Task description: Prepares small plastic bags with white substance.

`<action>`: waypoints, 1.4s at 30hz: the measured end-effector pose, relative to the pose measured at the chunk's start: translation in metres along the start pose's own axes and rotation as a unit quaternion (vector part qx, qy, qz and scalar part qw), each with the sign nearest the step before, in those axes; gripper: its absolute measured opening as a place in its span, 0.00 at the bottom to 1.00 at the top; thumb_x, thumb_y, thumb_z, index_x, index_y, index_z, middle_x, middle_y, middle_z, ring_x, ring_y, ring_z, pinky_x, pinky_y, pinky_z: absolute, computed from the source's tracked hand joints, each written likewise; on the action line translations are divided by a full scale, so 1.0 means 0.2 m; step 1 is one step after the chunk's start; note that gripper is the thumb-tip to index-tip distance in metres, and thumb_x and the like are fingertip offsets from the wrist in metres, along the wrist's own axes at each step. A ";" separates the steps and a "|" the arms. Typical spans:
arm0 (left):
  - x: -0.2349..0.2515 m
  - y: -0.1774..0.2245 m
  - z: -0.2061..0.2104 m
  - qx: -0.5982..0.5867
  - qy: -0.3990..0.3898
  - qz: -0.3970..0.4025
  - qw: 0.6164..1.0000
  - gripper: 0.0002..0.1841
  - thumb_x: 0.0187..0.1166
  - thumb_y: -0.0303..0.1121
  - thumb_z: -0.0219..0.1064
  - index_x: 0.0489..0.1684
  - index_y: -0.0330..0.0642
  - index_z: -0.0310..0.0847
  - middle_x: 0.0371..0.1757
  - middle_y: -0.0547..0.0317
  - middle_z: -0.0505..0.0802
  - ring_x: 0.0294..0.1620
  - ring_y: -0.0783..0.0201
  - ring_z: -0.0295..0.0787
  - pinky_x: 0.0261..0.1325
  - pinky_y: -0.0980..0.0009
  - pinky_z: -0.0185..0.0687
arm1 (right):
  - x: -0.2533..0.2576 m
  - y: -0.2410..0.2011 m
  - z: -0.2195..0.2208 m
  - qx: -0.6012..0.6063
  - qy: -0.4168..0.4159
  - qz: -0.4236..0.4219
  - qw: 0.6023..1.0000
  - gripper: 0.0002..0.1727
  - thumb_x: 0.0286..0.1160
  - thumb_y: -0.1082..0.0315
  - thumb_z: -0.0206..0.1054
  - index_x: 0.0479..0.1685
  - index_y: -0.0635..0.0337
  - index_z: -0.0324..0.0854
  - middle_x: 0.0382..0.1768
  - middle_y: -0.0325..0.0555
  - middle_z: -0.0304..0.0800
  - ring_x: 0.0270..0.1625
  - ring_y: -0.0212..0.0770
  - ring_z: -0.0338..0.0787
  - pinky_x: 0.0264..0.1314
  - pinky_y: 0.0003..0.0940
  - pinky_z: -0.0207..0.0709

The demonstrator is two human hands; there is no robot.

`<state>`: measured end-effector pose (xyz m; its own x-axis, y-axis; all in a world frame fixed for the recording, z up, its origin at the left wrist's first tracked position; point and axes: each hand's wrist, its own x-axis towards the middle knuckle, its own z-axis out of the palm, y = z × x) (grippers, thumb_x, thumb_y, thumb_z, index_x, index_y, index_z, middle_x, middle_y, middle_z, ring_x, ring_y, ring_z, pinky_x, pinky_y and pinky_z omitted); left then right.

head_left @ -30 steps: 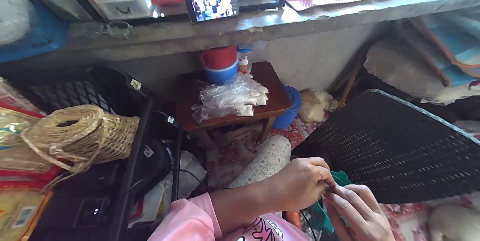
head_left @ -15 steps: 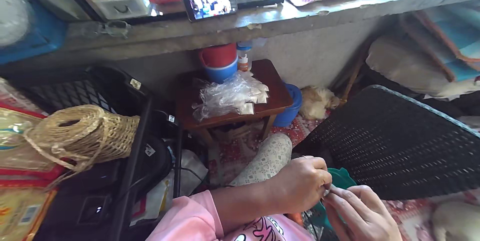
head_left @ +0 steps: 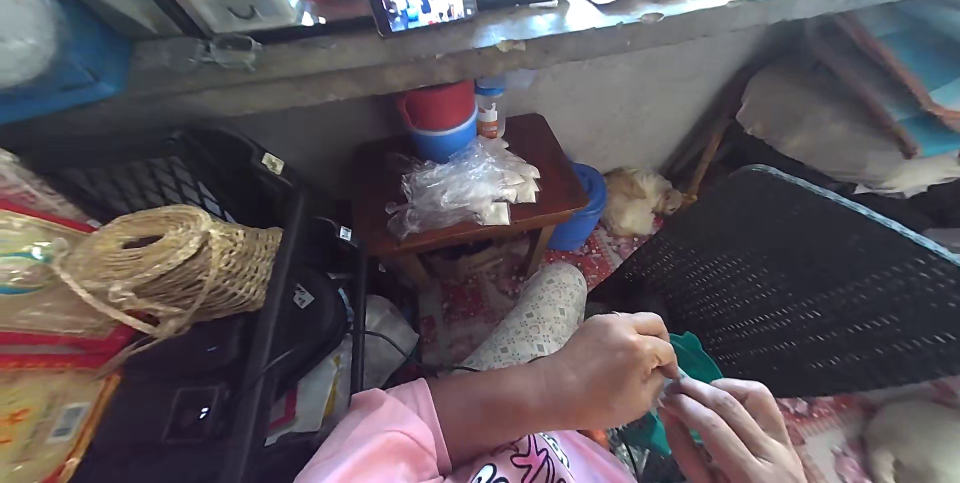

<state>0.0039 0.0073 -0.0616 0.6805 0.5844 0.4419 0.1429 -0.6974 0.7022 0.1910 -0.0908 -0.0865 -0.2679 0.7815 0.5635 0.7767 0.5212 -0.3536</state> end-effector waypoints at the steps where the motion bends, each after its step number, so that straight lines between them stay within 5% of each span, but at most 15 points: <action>1: 0.01 0.01 0.00 -0.015 -0.010 -0.011 1.000 0.08 0.75 0.20 0.64 0.32 0.35 0.91 0.43 0.52 0.92 0.44 0.62 0.89 0.50 0.69 0.86 | 0.00 0.00 0.01 0.009 0.015 -0.001 1.000 0.04 0.79 0.64 0.67 0.42 0.51 0.86 0.48 0.39 0.91 0.58 0.38 0.80 0.65 0.31 0.66; 11: 0.03 -0.01 -0.02 -0.175 -0.022 -0.074 0.982 0.09 0.76 0.21 0.65 0.41 0.33 0.94 0.49 0.48 0.91 0.44 0.68 0.88 0.48 0.76 0.85 | -0.02 0.02 0.07 -0.035 0.099 -0.006 0.994 0.04 0.79 0.63 0.68 0.44 0.48 0.86 0.54 0.38 0.83 0.64 0.39 0.74 0.73 0.34 0.59; 16: 0.03 -0.01 -0.01 -0.162 -0.033 -0.081 0.983 0.08 0.76 0.21 0.66 0.42 0.34 0.94 0.50 0.48 0.91 0.44 0.68 0.88 0.49 0.76 0.85 | -0.01 0.03 0.06 -0.031 0.099 0.021 0.994 0.07 0.81 0.60 0.66 0.52 0.48 0.84 0.48 0.36 0.86 0.63 0.37 0.77 0.73 0.32 0.60; 21: 0.04 -0.01 -0.02 -0.139 -0.042 -0.088 0.985 0.09 0.76 0.20 0.65 0.42 0.33 0.93 0.50 0.48 0.91 0.45 0.67 0.88 0.50 0.75 0.85 | -0.01 0.03 0.08 -0.021 0.078 0.027 0.996 0.03 0.80 0.65 0.68 0.43 0.49 0.86 0.44 0.37 0.86 0.60 0.39 0.77 0.70 0.34 0.62; 42: 0.03 -0.08 0.04 -0.079 -0.120 -0.101 0.984 0.10 0.79 0.20 0.61 0.41 0.32 0.91 0.49 0.47 0.92 0.52 0.60 0.89 0.60 0.68 0.83 | -0.07 0.06 0.10 -0.044 0.044 0.066 0.996 0.06 0.79 0.65 0.67 0.42 0.50 0.90 0.40 0.41 0.88 0.58 0.44 0.79 0.68 0.38 0.65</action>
<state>0.0110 0.0184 -0.0745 0.8029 0.5761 0.1534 0.1919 -0.4933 0.8484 0.1922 -0.0884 -0.1138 -0.1116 0.8062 0.5811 0.8498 0.3805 -0.3647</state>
